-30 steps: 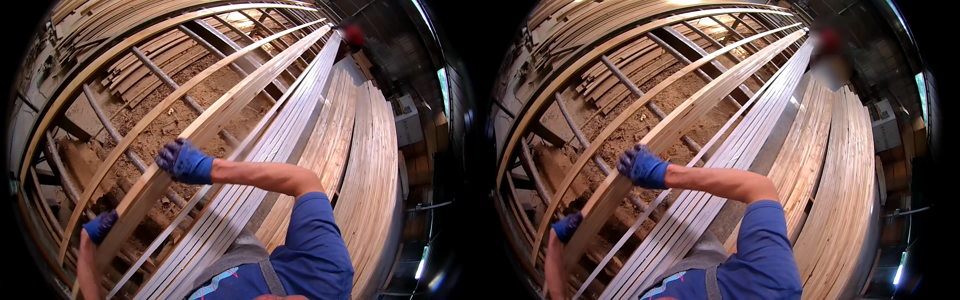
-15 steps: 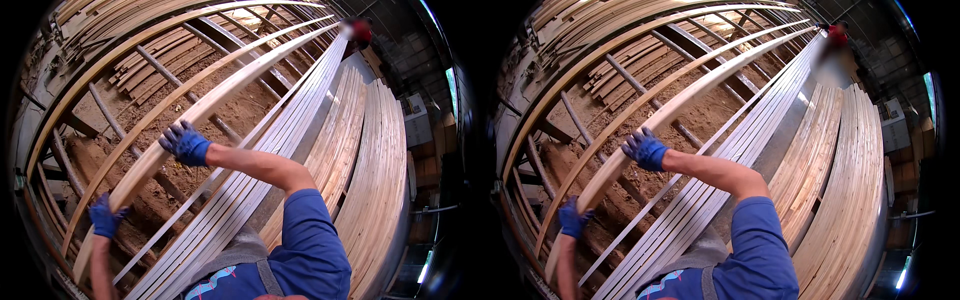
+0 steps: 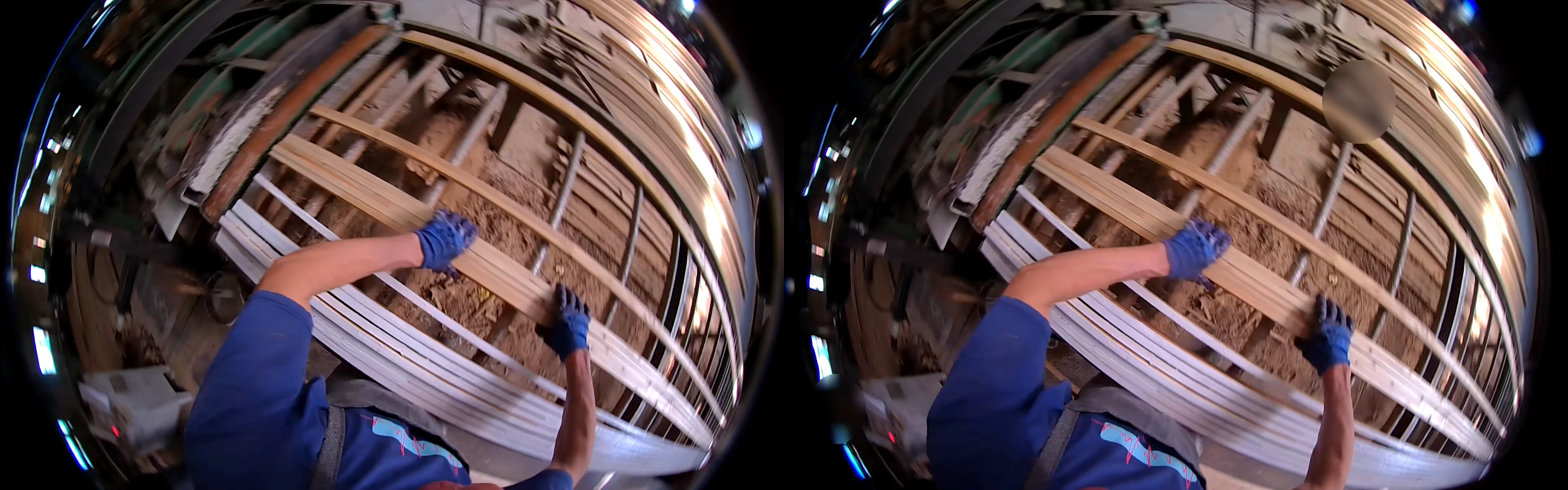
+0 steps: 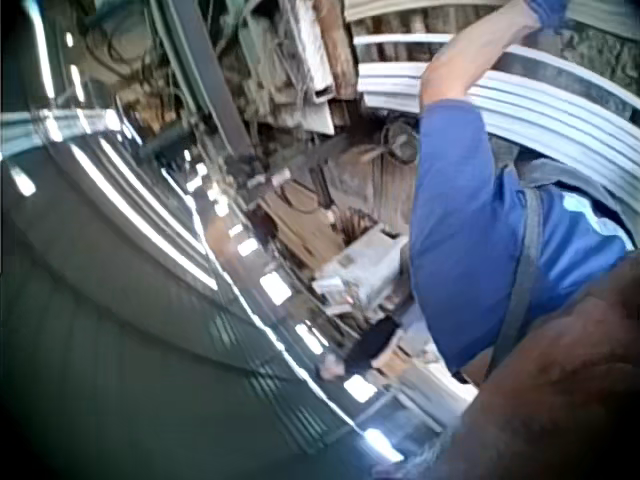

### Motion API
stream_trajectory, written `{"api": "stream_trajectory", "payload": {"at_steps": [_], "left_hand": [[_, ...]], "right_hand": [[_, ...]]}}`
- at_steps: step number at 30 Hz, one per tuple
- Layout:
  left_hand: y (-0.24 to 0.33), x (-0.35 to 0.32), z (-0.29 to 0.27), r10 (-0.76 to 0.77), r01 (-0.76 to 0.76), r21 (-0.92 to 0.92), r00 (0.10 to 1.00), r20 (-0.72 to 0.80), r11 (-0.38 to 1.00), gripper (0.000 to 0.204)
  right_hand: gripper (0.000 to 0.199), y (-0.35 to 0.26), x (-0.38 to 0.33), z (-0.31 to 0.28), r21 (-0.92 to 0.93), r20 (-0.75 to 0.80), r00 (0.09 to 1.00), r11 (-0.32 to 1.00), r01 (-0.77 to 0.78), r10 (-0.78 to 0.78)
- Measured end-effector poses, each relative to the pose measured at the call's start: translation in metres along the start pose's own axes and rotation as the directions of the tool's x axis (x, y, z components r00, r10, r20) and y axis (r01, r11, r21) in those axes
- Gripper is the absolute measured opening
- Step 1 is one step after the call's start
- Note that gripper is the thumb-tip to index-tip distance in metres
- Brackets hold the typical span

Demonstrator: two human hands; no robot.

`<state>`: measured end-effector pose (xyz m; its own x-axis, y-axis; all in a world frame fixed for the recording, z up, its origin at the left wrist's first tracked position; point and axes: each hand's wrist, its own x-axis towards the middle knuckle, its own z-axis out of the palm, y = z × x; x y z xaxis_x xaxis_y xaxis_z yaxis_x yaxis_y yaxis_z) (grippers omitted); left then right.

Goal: The person applies a white finish to long wooden planks using a brush. They pick up planks from a stack, place them on a drying rack, and brush the finish onto the surface. The person repeats this process for multiple planks, ensuring each one is coated before moving to the next.

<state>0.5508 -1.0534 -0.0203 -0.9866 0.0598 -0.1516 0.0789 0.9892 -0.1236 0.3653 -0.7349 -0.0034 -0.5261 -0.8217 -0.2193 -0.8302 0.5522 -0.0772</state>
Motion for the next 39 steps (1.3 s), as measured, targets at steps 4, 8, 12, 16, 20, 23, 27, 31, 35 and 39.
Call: {"api": "stream_trajectory", "payload": {"at_steps": [4, 8, 12, 16, 20, 23, 27, 31, 35, 39], "left_hand": [[0.000, 0.018, 0.002, -0.090, 0.094, 0.051, 0.993, -0.074, 0.994, 0.092], [-0.005, 0.020, 0.021, -0.135, 0.141, 0.017, 0.971, -0.198, 0.990, 0.075], [-0.015, 0.021, 0.029, -0.097, 0.105, 0.027, 0.974, -0.204, 0.994, 0.073], [-0.011, 0.024, 0.033, -0.134, 0.139, 0.012, 0.972, -0.195, 0.990, 0.079], [-0.013, 0.026, 0.036, -0.161, 0.163, -0.012, 0.950, -0.267, 0.986, 0.076], [-0.004, 0.026, 0.055, -0.212, 0.258, 0.103, 0.921, -0.327, 0.961, 0.060], [0.001, 0.030, 0.040, -0.208, 0.266, 0.183, 0.936, -0.284, 0.947, 0.047], [0.004, 0.029, 0.033, -0.290, 0.285, -0.065, 0.952, -0.094, 0.956, 0.058], [0.006, 0.024, 0.021, -0.297, 0.293, -0.098, 0.955, -0.023, 0.951, 0.095], [0.018, 0.017, 0.006, -0.359, 0.376, -0.129, 0.923, 0.136, 0.918, 0.106]], "right_hand": [[0.106, 0.011, 0.004, -0.010, -0.027, -0.019, 1.000, 1.000, -0.010, 0.010], [0.104, 0.020, 0.025, 0.004, -0.024, -0.075, 0.997, 0.999, 0.033, -0.035], [0.079, 0.020, 0.051, -0.031, 0.098, -0.023, 0.988, 0.983, 0.157, -0.156], [0.048, 0.030, 0.128, -0.024, 0.183, -0.346, 0.929, 0.962, 0.203, -0.130], [0.034, 0.039, 0.162, -0.016, 0.035, 0.005, 1.000, 0.999, 0.000, 0.000], [0.035, 0.017, 0.143, -0.025, -0.036, -0.126, 0.991, 0.999, 0.038, -0.042], [0.033, 0.037, 0.117, -0.011, 0.124, 0.040, 0.999, 0.992, 0.014, -0.019], [0.044, 0.015, 0.094, -0.012, 0.050, 0.003, 1.000, 0.999, 0.015, -0.015], [0.039, 0.025, 0.097, 0.007, 0.328, -0.057, 0.998, 0.944, 0.024, -0.006], [0.039, 0.036, 0.104, 0.032, 0.653, -0.169, 0.981, 0.735, 0.184, -0.095]]}}
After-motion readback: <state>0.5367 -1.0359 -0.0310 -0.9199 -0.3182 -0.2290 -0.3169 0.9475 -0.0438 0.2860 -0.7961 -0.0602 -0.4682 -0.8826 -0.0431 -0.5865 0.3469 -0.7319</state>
